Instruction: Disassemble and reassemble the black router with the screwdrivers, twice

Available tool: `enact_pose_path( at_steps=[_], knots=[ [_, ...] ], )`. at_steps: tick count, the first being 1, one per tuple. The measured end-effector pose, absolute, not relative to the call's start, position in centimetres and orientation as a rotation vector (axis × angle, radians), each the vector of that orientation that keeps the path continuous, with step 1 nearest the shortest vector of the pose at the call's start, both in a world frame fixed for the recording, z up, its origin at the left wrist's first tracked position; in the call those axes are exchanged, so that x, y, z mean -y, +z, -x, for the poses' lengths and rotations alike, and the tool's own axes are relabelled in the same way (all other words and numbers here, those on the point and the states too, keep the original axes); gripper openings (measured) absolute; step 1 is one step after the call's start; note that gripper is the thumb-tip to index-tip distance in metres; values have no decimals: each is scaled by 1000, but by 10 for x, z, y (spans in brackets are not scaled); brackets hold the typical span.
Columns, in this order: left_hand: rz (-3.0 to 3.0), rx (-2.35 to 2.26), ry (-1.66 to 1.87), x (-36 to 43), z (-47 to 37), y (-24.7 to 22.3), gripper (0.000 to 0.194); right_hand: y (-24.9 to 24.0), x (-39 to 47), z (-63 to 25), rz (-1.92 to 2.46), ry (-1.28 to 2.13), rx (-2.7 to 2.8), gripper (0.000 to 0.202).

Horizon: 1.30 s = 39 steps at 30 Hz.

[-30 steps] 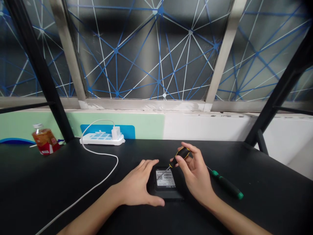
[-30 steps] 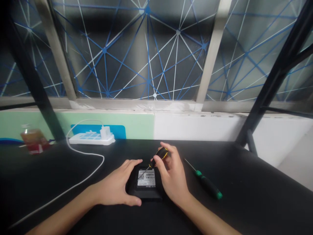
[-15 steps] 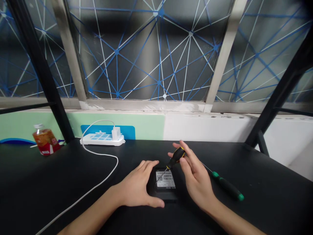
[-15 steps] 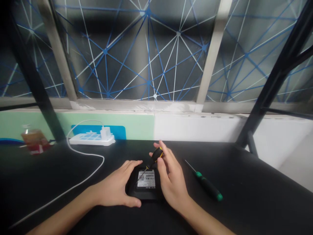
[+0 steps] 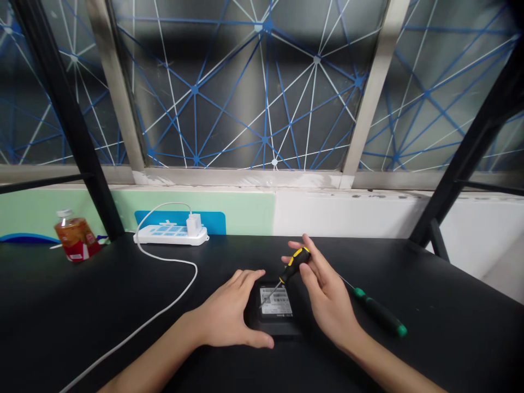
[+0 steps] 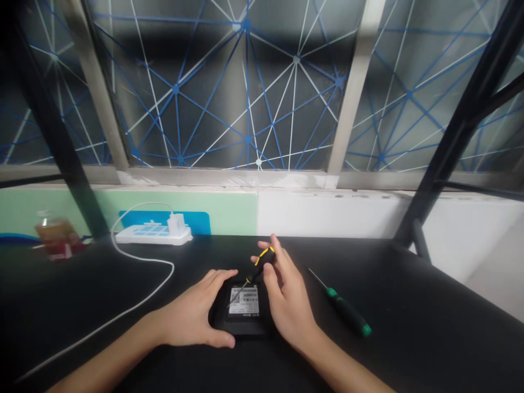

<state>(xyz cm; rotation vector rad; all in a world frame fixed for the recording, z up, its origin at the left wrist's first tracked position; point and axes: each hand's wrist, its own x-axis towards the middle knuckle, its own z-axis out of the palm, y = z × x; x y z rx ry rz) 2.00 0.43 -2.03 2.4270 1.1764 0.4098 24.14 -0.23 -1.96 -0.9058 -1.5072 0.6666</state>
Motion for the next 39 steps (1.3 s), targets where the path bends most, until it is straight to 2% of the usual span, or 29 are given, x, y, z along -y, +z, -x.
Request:
enact_pose_path(
  at_steps=[3,8,16,22,30,35,39],
  knots=[
    [-2432,-1170,414,-5,-20,-20,114,-20,-1,-244,920,653,1510,50],
    [-2417,-1179,412,-4,-20,-20,114,-17,1,-244,1004,457,1540,36],
    [-2427,-1168,420,-3,-21,-19,112,-22,0,-241,879,651,1483,48],
    [-2418,-1192,372,-3,-21,-17,112,-21,-5,-246,1012,466,1509,32],
    [-2427,-1171,402,-4,-21,-17,112,-19,2,-241,899,658,1509,52],
    [-2433,-1173,410,-4,-21,-18,113,-23,-3,-244,1013,488,1552,45],
    [-2436,-1170,412,-4,-20,-18,112,-21,1,-243,1005,563,1545,46]
  ],
)
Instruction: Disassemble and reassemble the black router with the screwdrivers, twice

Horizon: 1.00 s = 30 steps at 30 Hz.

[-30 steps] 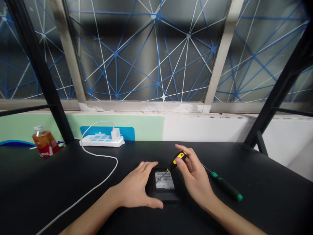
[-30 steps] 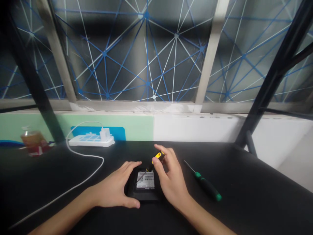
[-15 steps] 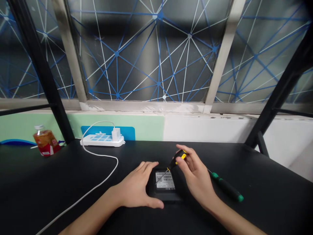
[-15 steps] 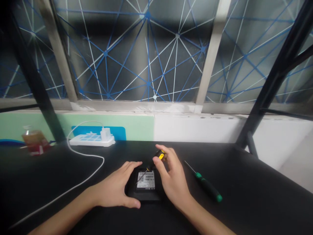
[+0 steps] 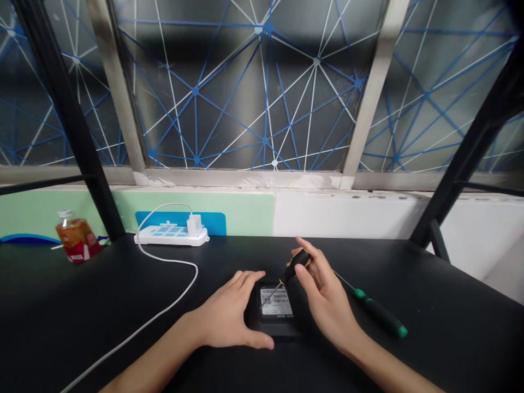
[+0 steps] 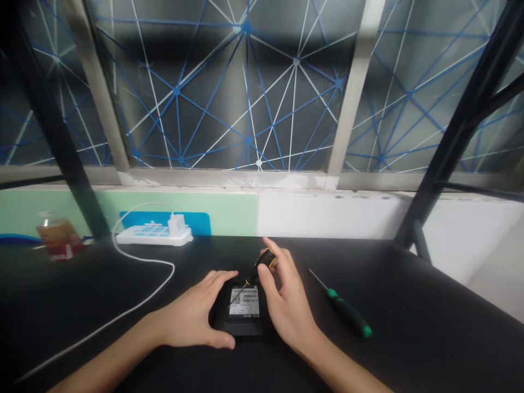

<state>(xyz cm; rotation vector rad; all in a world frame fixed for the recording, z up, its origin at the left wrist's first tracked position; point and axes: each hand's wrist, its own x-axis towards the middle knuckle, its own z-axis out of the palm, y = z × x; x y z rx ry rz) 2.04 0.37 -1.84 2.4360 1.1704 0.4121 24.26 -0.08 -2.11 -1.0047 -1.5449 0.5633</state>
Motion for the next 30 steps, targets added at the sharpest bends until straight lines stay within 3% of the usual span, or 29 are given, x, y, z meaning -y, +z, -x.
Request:
enact_pose_path(
  at_steps=[6,14,24,30],
  knots=[
    [-2436,-1159,417,-4,-21,-18,111,-20,0,-242,963,690,1506,54],
    [-2428,-1170,399,-4,-20,-18,111,-18,-1,-244,1034,615,1515,39],
    [-2404,-1165,408,-3,-20,-18,111,-18,-1,-242,946,727,1473,52],
    [-2415,-1168,409,-3,-20,-18,111,-21,-3,-243,938,603,1456,34]
  ],
)
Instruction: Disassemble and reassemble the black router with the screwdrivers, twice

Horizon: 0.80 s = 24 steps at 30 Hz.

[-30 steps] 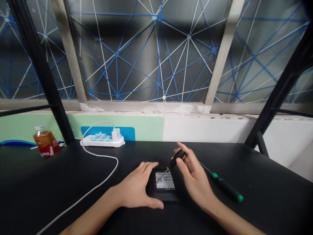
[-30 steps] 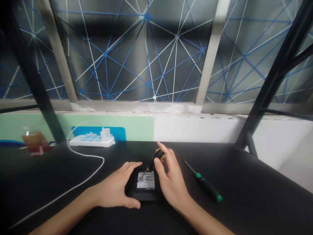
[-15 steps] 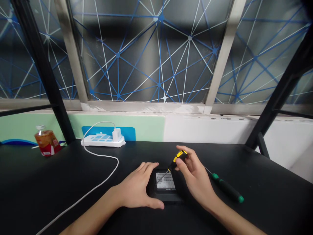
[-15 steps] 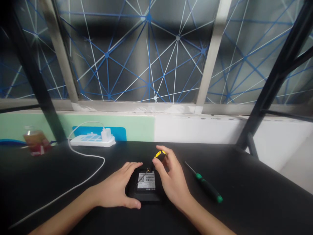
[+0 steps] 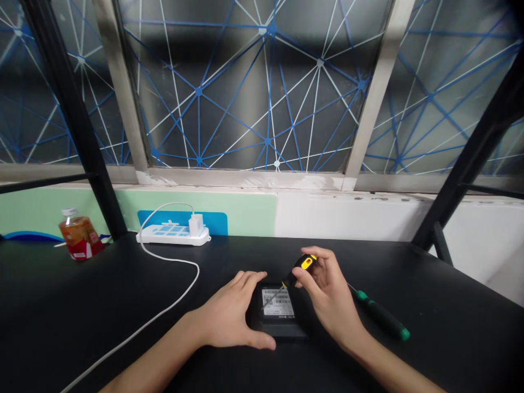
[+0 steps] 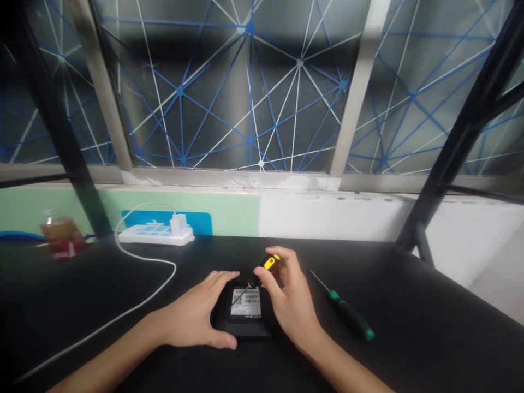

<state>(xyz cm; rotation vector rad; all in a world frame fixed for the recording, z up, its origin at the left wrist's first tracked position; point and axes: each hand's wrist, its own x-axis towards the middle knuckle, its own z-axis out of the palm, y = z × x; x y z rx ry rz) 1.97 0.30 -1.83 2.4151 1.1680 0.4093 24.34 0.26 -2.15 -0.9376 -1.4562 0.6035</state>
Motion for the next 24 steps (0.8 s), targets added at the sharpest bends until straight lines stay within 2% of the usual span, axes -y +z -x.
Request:
enact_pose_path(
  at_steps=[3,11,24],
  knots=[
    [-2416,-1166,408,-3,-19,-19,112,-20,0,-241,933,675,1463,32],
    [-2418,-1173,412,-2,-21,-17,111,-27,-2,-237,905,722,1439,47],
    [-2390,-1178,420,-1,-21,-12,111,-20,-37,-267,948,467,1318,45]
  ],
)
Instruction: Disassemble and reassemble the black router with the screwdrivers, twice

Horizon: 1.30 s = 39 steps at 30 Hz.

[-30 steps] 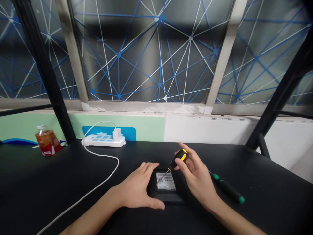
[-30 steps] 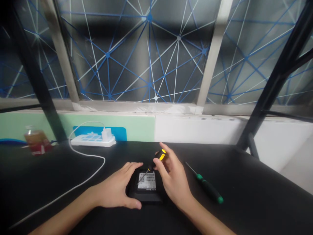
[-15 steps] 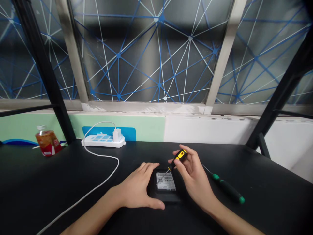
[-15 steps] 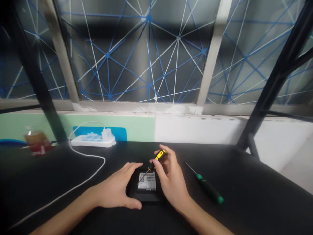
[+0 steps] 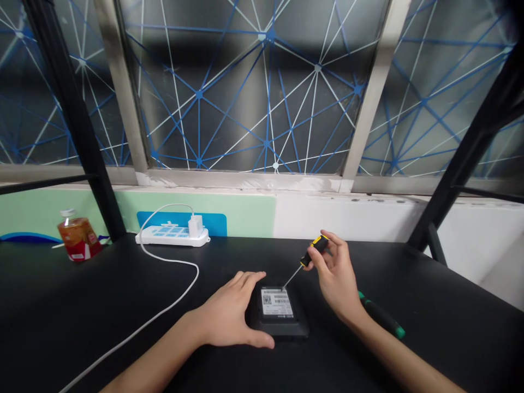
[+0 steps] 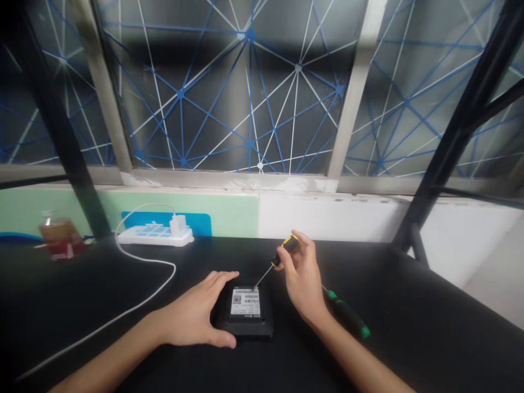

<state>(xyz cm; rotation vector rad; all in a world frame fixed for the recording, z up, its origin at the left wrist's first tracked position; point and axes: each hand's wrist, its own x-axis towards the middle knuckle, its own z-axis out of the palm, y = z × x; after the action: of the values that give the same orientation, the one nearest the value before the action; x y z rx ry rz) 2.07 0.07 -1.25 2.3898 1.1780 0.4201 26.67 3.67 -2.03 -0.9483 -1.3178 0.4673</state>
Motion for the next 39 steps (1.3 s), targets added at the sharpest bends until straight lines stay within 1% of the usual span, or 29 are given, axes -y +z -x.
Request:
enact_pose_path(
  at_steps=[7,15,22,30,35,39],
  knots=[
    [-2392,-1194,396,0,-20,-13,114,-20,-47,-279,1004,379,1301,48],
    [-2425,-1144,458,-3,-17,-19,111,-23,-47,-280,1021,359,1361,52],
    [-2436,-1155,435,-3,-17,-19,112,-22,-48,-280,1022,383,1328,47],
    [-2421,-1173,429,-1,-18,-17,111,-16,-44,-278,926,515,1287,34],
    [-2409,-1183,401,1,-19,-12,110,-14,-47,-279,955,409,1244,34],
    [-2385,-1209,369,1,-20,-10,112,-13,-46,-281,958,437,1255,35]
  ],
)
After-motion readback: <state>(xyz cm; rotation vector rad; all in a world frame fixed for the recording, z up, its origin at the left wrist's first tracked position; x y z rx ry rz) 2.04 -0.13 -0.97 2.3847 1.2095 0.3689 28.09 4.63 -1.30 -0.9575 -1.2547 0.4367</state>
